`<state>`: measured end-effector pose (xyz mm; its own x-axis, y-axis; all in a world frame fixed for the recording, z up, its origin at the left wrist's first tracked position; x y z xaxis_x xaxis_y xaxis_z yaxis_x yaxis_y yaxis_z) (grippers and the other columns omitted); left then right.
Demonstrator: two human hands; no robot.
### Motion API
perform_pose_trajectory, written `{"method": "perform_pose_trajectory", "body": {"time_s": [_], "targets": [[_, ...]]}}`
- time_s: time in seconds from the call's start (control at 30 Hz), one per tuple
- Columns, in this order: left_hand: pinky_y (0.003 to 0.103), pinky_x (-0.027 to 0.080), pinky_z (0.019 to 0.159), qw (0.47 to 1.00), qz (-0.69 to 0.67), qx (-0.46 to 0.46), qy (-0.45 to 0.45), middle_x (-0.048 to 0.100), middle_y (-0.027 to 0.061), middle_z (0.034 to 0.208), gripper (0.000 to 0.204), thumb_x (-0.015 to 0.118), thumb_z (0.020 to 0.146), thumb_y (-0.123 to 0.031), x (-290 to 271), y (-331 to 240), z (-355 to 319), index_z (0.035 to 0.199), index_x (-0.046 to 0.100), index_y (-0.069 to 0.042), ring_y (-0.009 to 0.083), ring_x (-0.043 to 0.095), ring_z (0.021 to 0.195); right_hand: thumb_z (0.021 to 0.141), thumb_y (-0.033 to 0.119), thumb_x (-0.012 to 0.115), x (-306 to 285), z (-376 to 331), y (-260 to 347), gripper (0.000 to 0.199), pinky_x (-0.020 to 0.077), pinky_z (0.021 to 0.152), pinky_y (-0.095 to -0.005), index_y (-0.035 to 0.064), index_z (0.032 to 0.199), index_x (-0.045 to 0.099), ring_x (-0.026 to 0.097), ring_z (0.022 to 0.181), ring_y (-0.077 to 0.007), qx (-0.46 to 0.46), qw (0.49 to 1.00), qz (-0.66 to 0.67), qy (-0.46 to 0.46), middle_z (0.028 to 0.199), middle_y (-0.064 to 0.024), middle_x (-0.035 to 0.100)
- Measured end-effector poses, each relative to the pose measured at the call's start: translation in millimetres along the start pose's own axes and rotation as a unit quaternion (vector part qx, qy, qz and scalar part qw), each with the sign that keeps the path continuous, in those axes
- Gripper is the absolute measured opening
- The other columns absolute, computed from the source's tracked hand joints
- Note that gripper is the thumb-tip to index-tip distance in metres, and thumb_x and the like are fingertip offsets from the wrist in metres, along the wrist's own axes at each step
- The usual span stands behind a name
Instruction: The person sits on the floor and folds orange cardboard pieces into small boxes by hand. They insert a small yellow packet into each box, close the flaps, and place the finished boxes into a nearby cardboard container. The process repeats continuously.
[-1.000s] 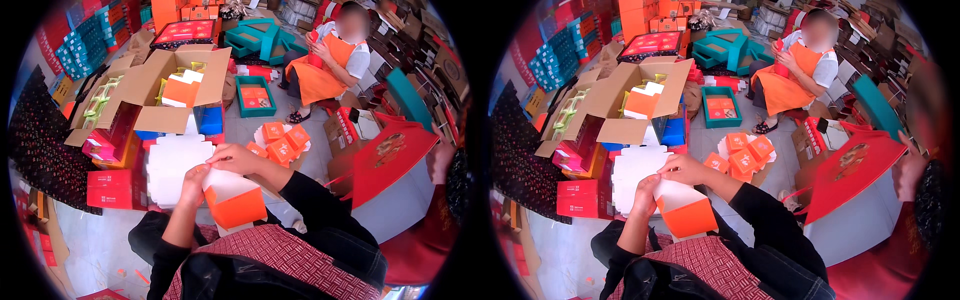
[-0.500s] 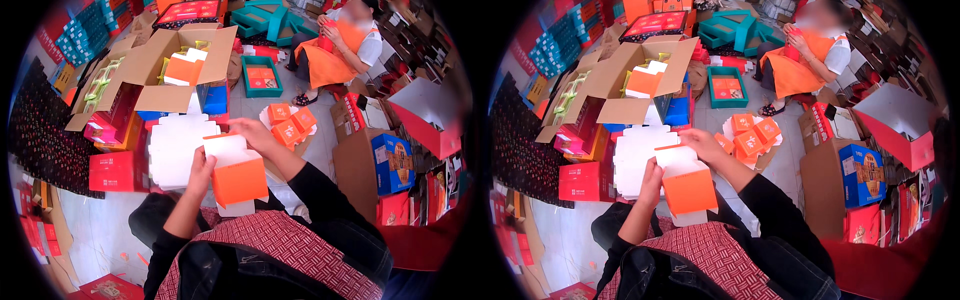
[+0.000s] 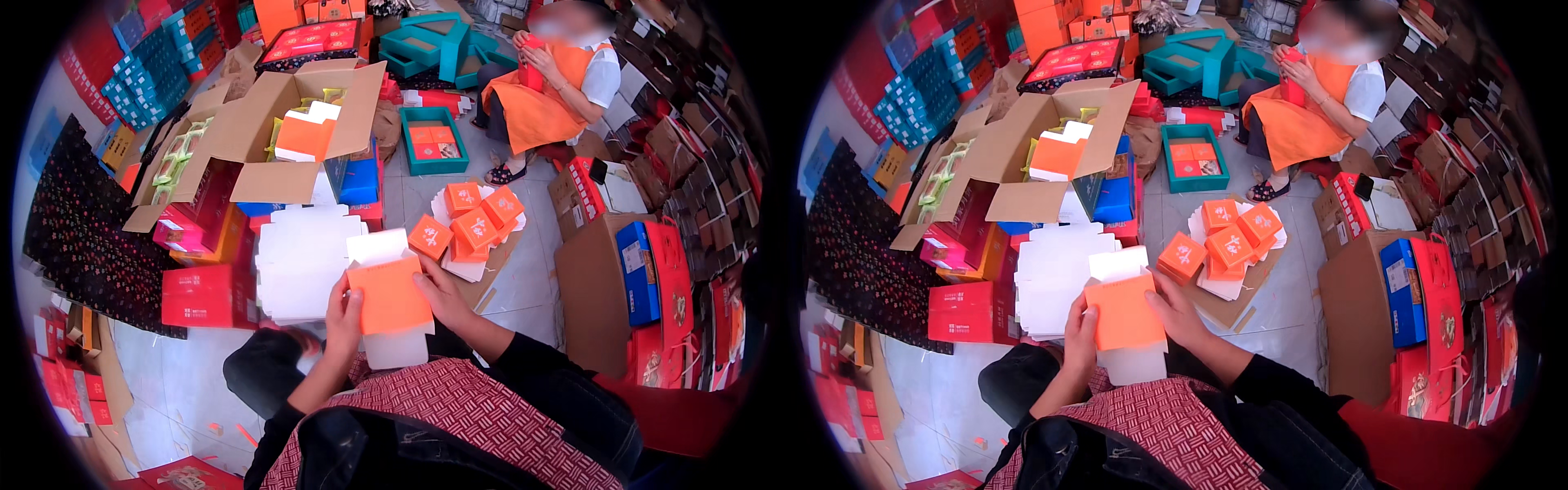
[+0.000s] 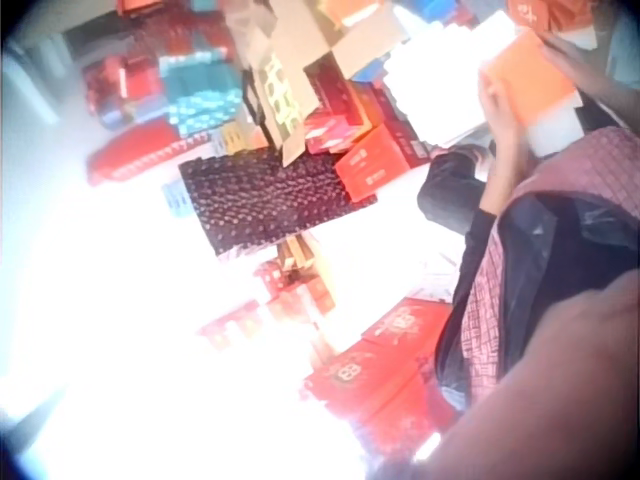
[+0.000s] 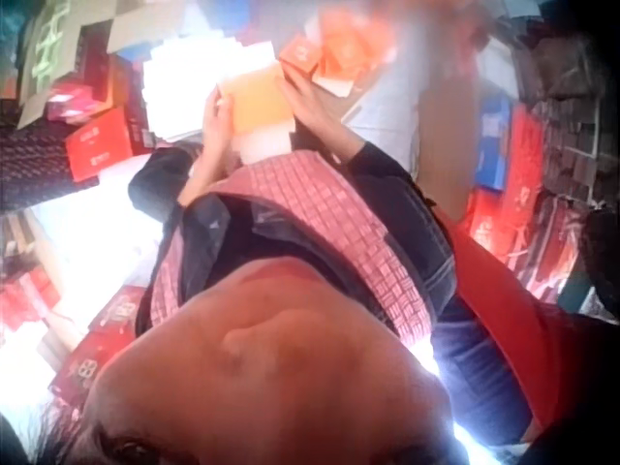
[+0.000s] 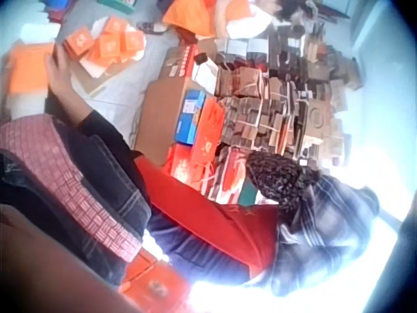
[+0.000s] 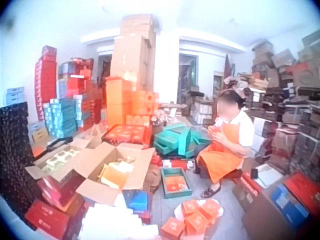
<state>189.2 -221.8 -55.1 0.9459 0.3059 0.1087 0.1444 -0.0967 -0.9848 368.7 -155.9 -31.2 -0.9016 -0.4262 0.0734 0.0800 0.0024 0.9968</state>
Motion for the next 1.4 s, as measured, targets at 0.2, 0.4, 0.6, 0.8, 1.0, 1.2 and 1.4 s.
{"method": "perform_pose_trajectory", "body": {"time_s": [0.2,0.4,0.6,0.8,1.0,1.2,1.4], "targets": [[0.029,0.042,0.094,0.996,-0.074,0.015,0.051,0.051,0.0094,0.121,0.035,0.047,0.094,-0.011,24.4,-19.5,4.2,0.127,0.043,0.001,0.0163,0.051,0.108,0.094,0.015,0.047,-18.1,-2.0,-8.3,0.041,0.0413,0.091,-0.0284,0.0022,0.132,0.04,0.05,0.107,-0.0127,0.066,0.993,0.102,-0.014,0.118,-0.0068,0.052],[0.03,0.045,0.091,0.995,-0.093,-0.044,0.014,0.057,0.0095,0.113,0.028,0.05,0.09,-0.007,5.1,-1.4,5.9,0.116,0.051,0.003,0.0175,0.055,0.103,0.091,0.029,0.055,-10.5,1.9,-39.0,0.036,0.0397,0.091,-0.0321,-0.0004,0.111,0.058,0.051,0.107,-0.0198,0.014,0.998,-0.003,-0.067,0.107,-0.0109,0.058],[0.029,0.046,0.086,0.991,-0.119,-0.037,0.045,0.058,0.0097,0.107,0.02,0.048,0.092,-0.01,17.5,-10.2,21.5,0.108,0.053,0.002,0.0156,0.056,0.097,0.091,0.034,0.054,-19.1,4.7,-30.1,0.041,0.0413,0.085,-0.0309,-0.0017,0.11,0.059,0.053,0.099,-0.0191,-0.022,0.993,-0.026,-0.112,0.101,-0.0103,0.058],[0.03,0.044,0.091,0.99,-0.123,-0.032,0.055,0.058,0.0118,0.112,0.024,0.047,0.093,-0.009,8.2,5.4,34.0,0.111,0.053,0.004,0.0169,0.056,0.103,0.093,0.029,0.051,-22.1,13.9,-36.6,0.038,0.0431,0.083,-0.0283,-0.0038,0.11,0.058,0.055,0.095,-0.0147,0.031,0.995,0.055,-0.079,0.102,-0.0079,0.058],[0.03,0.041,0.095,0.989,-0.141,-0.028,0.044,0.055,0.0128,0.119,0.03,0.048,0.091,-0.009,0.1,5.5,35.3,0.117,0.054,0.006,0.0191,0.053,0.109,0.093,0.022,0.052,-14.6,16.7,-24.5,0.031,0.0426,0.088,-0.0266,-0.0032,0.111,0.057,0.054,0.101,-0.0131,0.007,0.992,0.11,-0.059,0.107,-0.0062,0.057],[0.032,0.038,0.098,0.994,-0.065,0.078,0.04,0.053,0.0129,0.121,0.027,0.049,0.09,-0.005,6.7,-8.7,25.1,0.113,0.057,0.006,0.0213,0.05,0.113,0.093,0.014,0.053,-16.4,13.9,-12.5,0.02,0.0444,0.082,-0.0233,0.0,0.107,0.056,0.055,0.095,-0.0084,-0.036,0.988,0.135,-0.069,0.107,-0.0035,0.057],[0.031,0.038,0.096,0.989,-0.052,0.132,0.051,0.051,0.0137,0.122,0.021,0.05,0.086,0.003,5.8,-8.4,16.3,0.104,0.059,0.004,0.0206,0.049,0.112,0.091,0.017,0.057,-21.6,21.4,10.5,0.016,0.0437,0.076,-0.0213,0.0019,0.096,0.059,0.053,0.085,-0.0053,-0.019,0.996,0.081,0.005,0.094,0.0001,0.059]]}}
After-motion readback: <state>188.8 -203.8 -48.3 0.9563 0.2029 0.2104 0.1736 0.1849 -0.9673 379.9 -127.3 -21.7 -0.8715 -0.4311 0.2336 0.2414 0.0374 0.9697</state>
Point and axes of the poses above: each hand's wrist, its own z-axis towards the middle knuckle, its own x-axis out of the palm, y = z × x, the point moved 2 cm from there along z, towards the middle knuckle
